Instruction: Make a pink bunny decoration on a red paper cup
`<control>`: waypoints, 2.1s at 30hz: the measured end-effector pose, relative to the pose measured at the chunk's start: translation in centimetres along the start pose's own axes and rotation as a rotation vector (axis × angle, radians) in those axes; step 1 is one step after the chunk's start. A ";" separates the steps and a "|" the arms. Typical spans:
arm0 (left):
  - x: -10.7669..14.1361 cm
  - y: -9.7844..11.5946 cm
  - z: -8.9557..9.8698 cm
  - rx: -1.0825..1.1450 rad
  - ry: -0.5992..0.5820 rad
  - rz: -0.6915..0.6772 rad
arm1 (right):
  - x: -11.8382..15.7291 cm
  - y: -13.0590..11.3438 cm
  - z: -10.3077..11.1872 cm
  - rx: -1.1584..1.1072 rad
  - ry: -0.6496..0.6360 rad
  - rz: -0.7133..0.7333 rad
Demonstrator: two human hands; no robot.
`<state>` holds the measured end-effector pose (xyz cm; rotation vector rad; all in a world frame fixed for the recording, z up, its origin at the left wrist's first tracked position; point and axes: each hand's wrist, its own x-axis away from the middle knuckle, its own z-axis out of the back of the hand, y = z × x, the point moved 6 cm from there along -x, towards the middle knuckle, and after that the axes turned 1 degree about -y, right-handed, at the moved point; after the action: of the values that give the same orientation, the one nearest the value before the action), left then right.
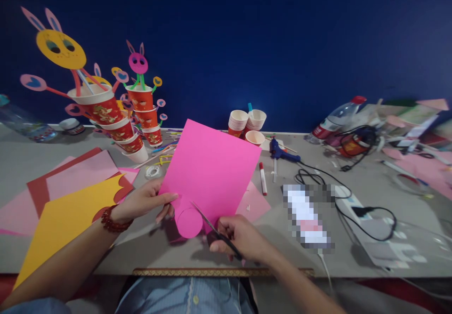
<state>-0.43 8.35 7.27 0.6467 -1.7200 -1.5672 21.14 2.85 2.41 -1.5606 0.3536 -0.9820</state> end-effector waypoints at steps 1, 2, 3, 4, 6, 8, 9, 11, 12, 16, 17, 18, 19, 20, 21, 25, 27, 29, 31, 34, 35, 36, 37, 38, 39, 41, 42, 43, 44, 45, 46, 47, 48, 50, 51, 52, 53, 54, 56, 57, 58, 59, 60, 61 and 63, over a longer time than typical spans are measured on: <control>0.0 0.0 0.0 -0.003 -0.003 0.002 | 0.0 0.0 0.0 0.000 -0.001 0.002; 0.0 0.0 0.0 -0.006 -0.005 0.003 | 0.0 0.0 0.0 0.002 -0.002 0.004; -0.1 0.0 0.0 -0.008 -0.006 0.000 | 0.0 0.0 0.0 0.002 -0.003 0.006; -0.1 0.1 0.1 -0.009 -0.007 -0.004 | -0.1 0.1 0.0 0.000 -0.005 0.009; -0.2 0.1 0.1 -0.007 -0.012 -0.014 | -0.1 0.1 0.0 -0.006 -0.010 0.012; -0.2 0.2 0.1 -0.009 -0.020 -0.018 | -0.1 0.2 0.0 -0.008 -0.009 0.008; -0.2 0.1 0.1 -0.011 -0.024 -0.018 | -0.1 0.2 0.0 -0.008 -0.007 0.003; -0.3 0.1 0.1 -0.011 -0.032 -0.022 | -0.1 0.2 0.1 -0.005 -0.008 -0.006; -0.3 0.1 0.1 -0.008 -0.034 -0.027 | 0.0 0.3 0.1 -0.004 -0.009 -0.010; -0.3 0.2 0.1 -0.020 -0.048 -0.036 | 0.0 0.4 0.2 -0.004 -0.012 -0.011; -0.4 0.2 0.1 -0.029 -0.051 -0.035 | 0.0 0.3 0.2 -0.011 -0.013 -0.006; -0.4 0.2 0.0 -0.037 -0.056 -0.032 | 0.0 0.3 0.2 -0.019 -0.016 0.000; -0.4 0.2 0.0 -0.040 -0.059 -0.030 | 0.0 0.3 0.2 -0.025 -0.020 0.003; -0.5 0.3 0.0 -0.041 -0.061 -0.030 | 0.0 0.2 0.2 -0.032 -0.021 0.004; -0.5 0.3 0.0 -0.040 -0.064 -0.029 | -0.1 0.2 0.2 -0.037 -0.022 0.004; -0.7 0.4 0.0 -0.052 -0.078 -0.030 | 0.0 0.0 0.3 -0.041 -0.015 0.024; -0.8 0.4 0.1 -0.058 -0.082 -0.029 | 0.0 0.1 0.3 -0.039 -0.017 0.029; -0.8 0.3 0.1 -0.054 -0.079 -0.027 | 0.0 0.2 0.3 -0.043 -0.019 0.023; -0.8 0.2 0.2 -0.049 -0.077 -0.025 | 0.0 0.4 0.3 -0.046 -0.019 0.016; -0.9 0.1 0.3 -0.044 -0.083 -0.028 | 0.0 0.5 0.2 -0.044 -0.020 0.007; -0.9 0.1 0.3 -0.043 -0.084 -0.030 | 0.1 0.5 0.3 -0.042 -0.018 0.007; -0.8 0.1 0.3 -0.045 -0.085 -0.032 | 0.1 0.5 0.3 -0.041 -0.018 0.004; -0.8 0.1 0.3 -0.048 -0.087 -0.034 | 0.1 0.5 0.3 -0.040 -0.019 0.000; -0.8 0.1 0.3 -0.053 -0.090 -0.035 | 0.0 0.5 0.3 -0.039 -0.020 -0.005; -0.8 0.1 0.3 -0.053 -0.093 -0.035 | 0.0 0.5 0.3 -0.036 -0.022 -0.010; -0.8 0.1 0.3 -0.039 -0.095 -0.028 | 0.0 0.4 0.2 -0.028 -0.025 -0.011; -0.8 0.1 0.3 -0.028 -0.094 -0.024 | 0.0 0.3 0.2 -0.026 -0.025 -0.007; -0.8 0.0 0.3 -0.016 -0.095 -0.019 | 0.0 0.2 0.2 -0.028 -0.022 -0.002; -0.8 0.0 0.3 -0.006 -0.098 -0.014 | 0.0 0.2 0.2 -0.031 -0.022 0.002; -0.8 0.0 0.3 0.000 -0.103 -0.009 | 0.1 0.1 0.1 -0.033 -0.022 0.006; -0.8 0.0 0.3 0.000 -0.109 -0.004 | 0.1 0.1 0.1 -0.035 -0.023 0.008; -0.8 0.0 0.2 -0.001 -0.113 -0.001 | 0.1 0.0 0.1 -0.035 -0.026 0.006; -0.8 0.1 0.2 -0.002 -0.118 0.002 | 0.1 0.0 0.1 -0.032 -0.027 0.005; -0.9 0.3 0.1 -0.005 -0.124 0.000 | 0.1 0.1 0.1 -0.025 -0.028 0.001; -0.9 0.4 0.1 -0.006 -0.126 -0.003 | 0.1 0.1 0.2 -0.024 -0.027 -0.001; -0.9 0.5 0.1 -0.007 -0.130 -0.006 | 0.1 0.1 0.2 -0.026 -0.028 -0.001; -1.0 0.6 0.1 -0.008 -0.134 -0.008 | 0.1 0.1 0.2 -0.030 -0.026 0.002; -1.0 0.7 0.0 -0.012 -0.139 -0.008 | 0.1 0.1 0.2 -0.035 -0.023 0.004; -1.1 0.8 0.0 -0.022 -0.154 -0.010 | 0.1 0.2 0.2 -0.042 -0.020 0.008; -1.1 0.8 0.0 -0.026 -0.160 -0.011 | 0.1 0.2 0.2 -0.041 -0.017 0.011; -1.2 0.8 0.0 -0.030 -0.164 -0.010 | 0.1 0.2 0.2 -0.038 -0.015 0.014; -1.2 0.8 0.0 -0.033 -0.164 -0.008 | 0.2 0.1 0.2 -0.035 -0.013 0.017; -1.2 0.8 0.0 -0.036 -0.162 -0.005 | 0.2 0.1 0.2 -0.038 -0.013 0.018; -1.2 0.8 0.1 -0.038 -0.158 -0.002 | 0.2 0.1 0.2 -0.043 -0.014 0.017; -1.2 0.7 0.1 -0.039 -0.156 -0.002 | 0.1 0.1 0.2 -0.052 -0.015 0.016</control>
<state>0.34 9.45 7.75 0.5176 -1.7969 -1.6868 21.37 2.85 2.38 -1.6086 0.3836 -0.9547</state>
